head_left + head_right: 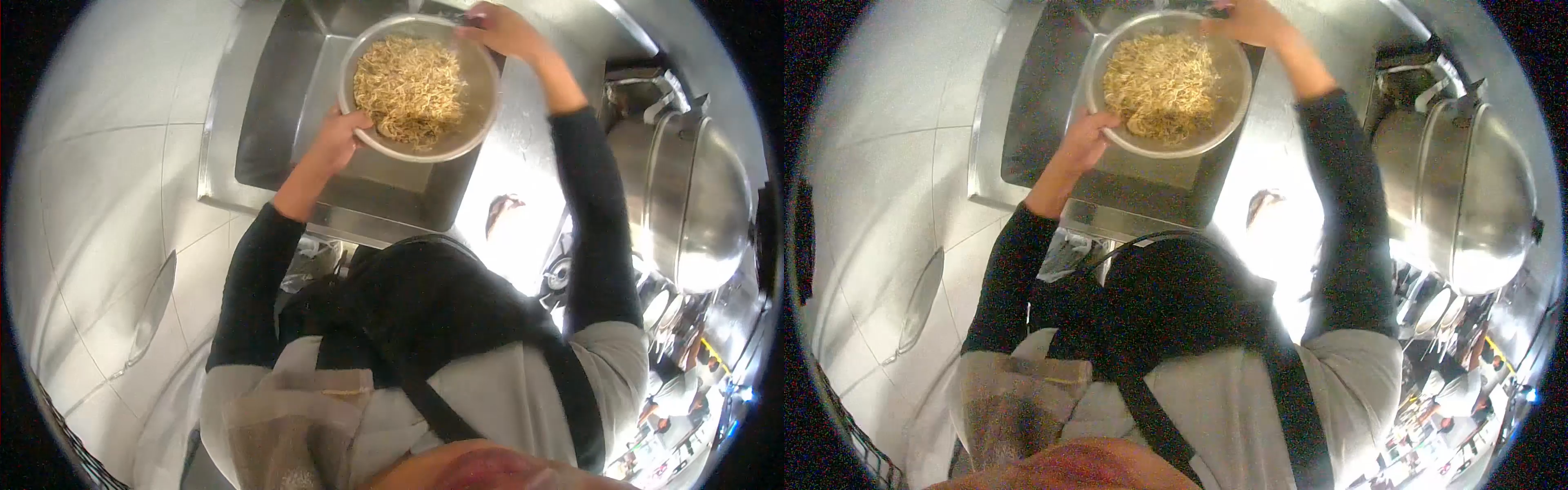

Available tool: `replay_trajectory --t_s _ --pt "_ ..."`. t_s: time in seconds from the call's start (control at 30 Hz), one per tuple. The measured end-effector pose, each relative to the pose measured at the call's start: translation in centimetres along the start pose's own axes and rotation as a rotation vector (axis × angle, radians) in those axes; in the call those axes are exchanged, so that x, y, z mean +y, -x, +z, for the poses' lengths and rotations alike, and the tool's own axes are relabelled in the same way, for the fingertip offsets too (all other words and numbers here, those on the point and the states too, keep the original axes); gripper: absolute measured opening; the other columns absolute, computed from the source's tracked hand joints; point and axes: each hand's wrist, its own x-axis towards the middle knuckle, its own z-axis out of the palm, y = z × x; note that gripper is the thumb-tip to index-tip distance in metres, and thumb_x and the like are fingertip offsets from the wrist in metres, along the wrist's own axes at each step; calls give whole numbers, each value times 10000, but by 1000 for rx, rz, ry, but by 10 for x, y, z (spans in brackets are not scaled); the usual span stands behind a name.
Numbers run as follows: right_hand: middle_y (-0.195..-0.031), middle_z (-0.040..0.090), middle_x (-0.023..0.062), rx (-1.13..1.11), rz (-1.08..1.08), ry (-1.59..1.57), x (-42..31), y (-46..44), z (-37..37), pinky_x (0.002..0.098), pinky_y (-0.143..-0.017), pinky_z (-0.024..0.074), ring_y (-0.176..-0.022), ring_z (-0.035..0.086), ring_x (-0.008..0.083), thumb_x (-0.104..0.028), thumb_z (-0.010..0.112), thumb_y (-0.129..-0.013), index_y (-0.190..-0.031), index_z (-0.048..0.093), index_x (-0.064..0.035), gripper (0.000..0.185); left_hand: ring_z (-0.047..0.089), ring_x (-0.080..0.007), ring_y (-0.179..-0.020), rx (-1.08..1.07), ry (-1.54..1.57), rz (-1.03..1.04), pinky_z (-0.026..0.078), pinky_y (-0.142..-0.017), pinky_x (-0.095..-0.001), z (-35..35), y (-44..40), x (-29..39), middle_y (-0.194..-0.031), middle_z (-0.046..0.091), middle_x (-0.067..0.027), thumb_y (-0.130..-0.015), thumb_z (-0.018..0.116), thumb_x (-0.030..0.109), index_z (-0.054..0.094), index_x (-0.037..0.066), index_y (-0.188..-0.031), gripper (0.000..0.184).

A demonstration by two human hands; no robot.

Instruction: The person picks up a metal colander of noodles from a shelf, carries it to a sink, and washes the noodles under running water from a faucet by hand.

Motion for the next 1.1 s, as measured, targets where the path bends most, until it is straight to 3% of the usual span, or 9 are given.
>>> replay_trajectory --t_s 0.07,0.13,0.2,0.27,0.33,0.43,0.63,0.77,1.1 --pt "-955 660 124 -333 486 -228 -32 56 -39 324 -668 536 -709 605 123 -486 743 -756 -1323 484 -10 784 625 -280 -950 18 -10 -71 567 -758 -429 11 32 22 -1119 569 -152 -745 595 -51 371 37 -1333 636" --pt "-863 644 60 -308 690 -715 -24 109 -35 294 -506 513 -608 630 157 -279 669 -848 -1411 354 -3 702 616 -284 -982 -80 -92 -14 539 -832 -420 15 51 40 -1134 573 -161 -737 623 -49 385 -8 -1323 633" --pt "-1005 638 77 -352 598 -1088 -24 159 -42 291 -676 532 -819 643 170 -201 619 -872 -1431 332 8 662 605 -282 -1016 -148 -190 44 507 -886 -403 35 70 60 -1145 579 -165 -722 650 -28 395 -35 -1326 656" --pt "-1209 579 106 -45 400 -824 -45 198 -43 298 -909 455 -1096 560 189 -101 575 -859 -1446 314 6 651 596 -277 -1040 -175 -237 17 489 -909 -396 55 88 80 -1156 584 -170 -703 681 5 403 -54 -1327 686" --pt "-1347 498 129 74 621 -901 -80 212 -67 309 -1044 328 -1256 441 200 -33 545 -833 -1441 317 13 651 595 -274 -1040 -169 -272 -124 482 -914 -396 70 98 96 -1172 579 -175 -668 711 38 404 -55 -1331 736" --pt "-1356 499 149 140 649 -861 -103 227 -97 324 -1051 325 -1237 468 218 -22 521 -797 -1432 316 41 669 588 -276 -1061 -168 -312 -174 471 -926 -398 78 111 104 -1188 576 -172 -619 738 47 404 -62 -1330 793" --pt "-1342 495 181 247 592 -727 -110 253 -127 363 -1054 323 -1210 486 267 -256 624 -736 -1426 314 52 817 573 -286 -1104 -95 -293 -120 457 -945 -407 87 142 114 -1201 577 -161 -544 763 17 414 -77 -1315 852" --pt "-1320 510 180 246 575 -719 -115 263 -140 361 -1033 345 -1190 498 265 -269 648 -742 -1419 327 47 813 624 -291 -995 79 -196 -166 509 -850 -391 104 168 127 -1100 621 -176 -480 762 -74 452 -100 -1255 835" --pt "-1248 558 169 229 371 -691 -91 253 -144 348 -961 418 -1132 532 232 -241 683 -804 -1379 398 28 696 647 -266 -878 -6 -442 -223 532 -778 -381 110 141 118 -952 631 -168 -684 626 -65 535 -79 -1126 452"
